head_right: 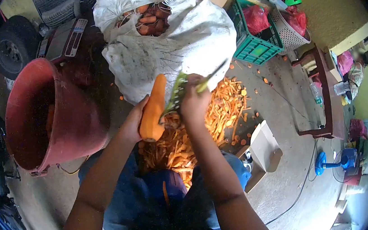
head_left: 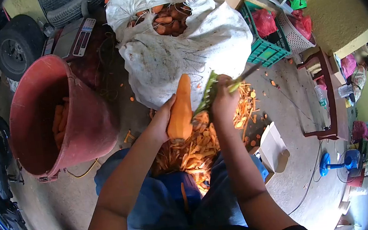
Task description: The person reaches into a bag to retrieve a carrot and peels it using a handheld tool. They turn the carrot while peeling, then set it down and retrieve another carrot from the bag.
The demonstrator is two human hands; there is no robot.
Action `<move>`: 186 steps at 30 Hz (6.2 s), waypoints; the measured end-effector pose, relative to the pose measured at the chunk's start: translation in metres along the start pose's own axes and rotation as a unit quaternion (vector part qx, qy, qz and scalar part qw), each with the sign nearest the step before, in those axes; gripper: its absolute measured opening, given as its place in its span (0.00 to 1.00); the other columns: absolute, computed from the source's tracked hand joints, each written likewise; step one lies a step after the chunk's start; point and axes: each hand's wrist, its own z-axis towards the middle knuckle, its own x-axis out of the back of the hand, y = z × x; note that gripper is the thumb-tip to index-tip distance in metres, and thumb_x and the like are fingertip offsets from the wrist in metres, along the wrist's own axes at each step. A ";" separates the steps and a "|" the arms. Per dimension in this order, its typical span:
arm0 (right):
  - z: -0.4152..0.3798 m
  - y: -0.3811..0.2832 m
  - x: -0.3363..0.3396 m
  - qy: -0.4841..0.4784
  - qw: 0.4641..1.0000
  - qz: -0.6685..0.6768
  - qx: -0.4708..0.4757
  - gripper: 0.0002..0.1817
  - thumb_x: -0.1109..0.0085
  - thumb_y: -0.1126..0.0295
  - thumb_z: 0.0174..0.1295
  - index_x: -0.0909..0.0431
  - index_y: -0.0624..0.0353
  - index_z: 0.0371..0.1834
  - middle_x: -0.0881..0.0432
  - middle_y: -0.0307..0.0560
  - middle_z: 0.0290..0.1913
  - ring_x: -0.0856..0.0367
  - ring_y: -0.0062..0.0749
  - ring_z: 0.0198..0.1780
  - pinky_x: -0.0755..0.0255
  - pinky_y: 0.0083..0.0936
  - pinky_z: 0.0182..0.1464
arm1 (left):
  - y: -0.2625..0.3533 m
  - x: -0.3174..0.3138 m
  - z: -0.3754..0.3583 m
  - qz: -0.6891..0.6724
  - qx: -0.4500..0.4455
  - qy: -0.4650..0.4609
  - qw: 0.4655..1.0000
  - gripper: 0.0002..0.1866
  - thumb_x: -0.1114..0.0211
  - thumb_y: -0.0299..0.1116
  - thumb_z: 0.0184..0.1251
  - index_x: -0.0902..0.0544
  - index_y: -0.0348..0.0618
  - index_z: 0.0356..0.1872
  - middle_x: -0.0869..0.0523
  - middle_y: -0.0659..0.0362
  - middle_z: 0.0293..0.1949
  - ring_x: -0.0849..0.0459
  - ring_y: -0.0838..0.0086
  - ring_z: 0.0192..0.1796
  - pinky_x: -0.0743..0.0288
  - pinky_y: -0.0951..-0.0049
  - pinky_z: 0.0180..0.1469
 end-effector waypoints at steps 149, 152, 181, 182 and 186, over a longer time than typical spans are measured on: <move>0.009 0.092 0.030 -0.316 0.909 -0.243 -0.118 0.11 0.50 0.66 0.47 0.27 0.64 0.27 0.23 0.56 0.28 0.25 0.47 0.29 0.32 0.35 0.33 | 0.021 -0.022 -0.046 0.512 -0.164 -0.246 0.806 0.36 0.29 0.29 0.31 0.33 0.41 0.49 0.26 0.60 0.45 0.28 0.76 0.46 0.37 0.74 0.51; 0.022 0.115 0.032 -0.453 0.820 -0.319 0.144 0.14 0.48 0.65 0.45 0.26 0.64 0.31 0.23 0.56 0.31 0.25 0.46 0.34 0.33 0.32 0.37 | 0.033 -0.012 -0.047 0.518 -0.207 -0.155 0.815 0.35 0.31 0.24 0.33 0.34 0.40 0.50 0.28 0.61 0.46 0.29 0.76 0.47 0.38 0.75 0.51; 0.026 0.056 0.033 -0.432 0.694 -0.575 0.036 0.11 0.55 0.71 0.45 0.29 0.61 0.31 0.25 0.59 0.28 0.27 0.52 0.35 0.35 0.38 0.38 | 0.167 0.033 -0.086 0.675 -0.589 0.289 0.338 0.16 0.41 0.25 0.47 0.27 0.42 0.41 0.26 0.52 0.42 0.29 0.62 0.48 0.37 0.68 0.50; 0.025 0.054 0.033 -0.431 0.693 -0.576 0.037 0.11 0.55 0.71 0.45 0.29 0.61 0.31 0.25 0.59 0.28 0.27 0.52 0.35 0.35 0.38 0.38 | 0.174 0.030 -0.060 0.682 -0.591 0.239 0.358 0.15 0.42 0.24 0.47 0.27 0.41 0.40 0.26 0.52 0.41 0.28 0.62 0.47 0.37 0.70 0.49; 0.027 0.058 0.034 -0.426 0.702 -0.569 0.029 0.11 0.55 0.71 0.44 0.28 0.62 0.31 0.25 0.61 0.28 0.27 0.51 0.35 0.35 0.39 0.38 | 0.186 0.001 0.038 0.726 -0.517 0.128 0.435 0.12 0.43 0.27 0.48 0.27 0.42 0.38 0.26 0.52 0.40 0.27 0.61 0.45 0.35 0.71 0.46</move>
